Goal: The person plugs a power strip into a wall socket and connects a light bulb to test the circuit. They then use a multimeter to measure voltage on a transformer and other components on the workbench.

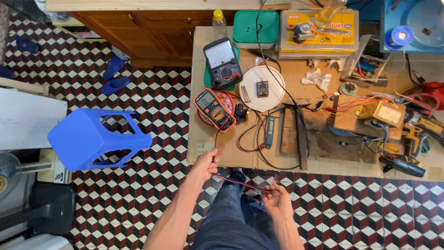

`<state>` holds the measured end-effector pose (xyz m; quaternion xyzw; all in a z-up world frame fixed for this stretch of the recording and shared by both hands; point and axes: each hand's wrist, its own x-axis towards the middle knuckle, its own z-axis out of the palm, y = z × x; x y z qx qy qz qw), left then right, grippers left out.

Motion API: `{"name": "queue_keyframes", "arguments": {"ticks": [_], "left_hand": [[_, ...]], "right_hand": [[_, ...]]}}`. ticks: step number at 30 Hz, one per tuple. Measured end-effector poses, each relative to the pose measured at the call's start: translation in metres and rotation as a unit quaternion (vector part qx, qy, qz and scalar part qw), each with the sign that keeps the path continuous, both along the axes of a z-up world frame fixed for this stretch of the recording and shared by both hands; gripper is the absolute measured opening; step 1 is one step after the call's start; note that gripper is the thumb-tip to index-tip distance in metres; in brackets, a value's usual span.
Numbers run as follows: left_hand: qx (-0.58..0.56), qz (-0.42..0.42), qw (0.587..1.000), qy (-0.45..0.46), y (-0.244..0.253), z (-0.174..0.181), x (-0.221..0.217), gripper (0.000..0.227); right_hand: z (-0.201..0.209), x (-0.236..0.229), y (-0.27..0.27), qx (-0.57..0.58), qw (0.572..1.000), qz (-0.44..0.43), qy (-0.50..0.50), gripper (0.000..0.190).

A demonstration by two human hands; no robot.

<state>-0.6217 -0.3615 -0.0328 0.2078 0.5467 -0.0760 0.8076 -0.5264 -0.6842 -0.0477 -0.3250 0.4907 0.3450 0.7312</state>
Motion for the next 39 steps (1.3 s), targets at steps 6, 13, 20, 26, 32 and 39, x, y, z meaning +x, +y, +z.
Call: {"name": "queue_keyframes", "arguments": {"ticks": [6,13,20,26,32,39], "left_hand": [[0.065,-0.02,0.997,-0.023,0.03,-0.027,-0.006,0.03],[0.251,-0.024,0.965,0.076,0.027,-0.015,0.005,0.034],[0.341,-0.074,0.929,0.122,0.04,0.016,0.026,0.027],[0.364,-0.122,0.92,0.074,0.019,0.022,0.027,0.034],[0.696,-0.115,0.7,0.112,-0.003,0.027,0.02,0.032],[0.7,-0.087,0.708,0.048,0.023,0.061,0.065,0.022]], "right_hand": [[0.082,-0.009,-0.083,-0.069,0.991,-0.112,-0.029,0.017],[0.153,0.016,-0.164,-0.097,0.94,-0.278,-0.17,0.02],[0.153,0.03,-0.333,-0.15,0.878,-0.368,-0.267,0.021],[0.173,0.031,-0.362,-0.215,0.88,-0.087,-0.414,0.021],[0.213,0.035,-0.154,-0.075,0.952,0.243,-0.169,0.035],[0.247,0.027,0.007,0.035,0.894,0.428,-0.13,0.022]]}}
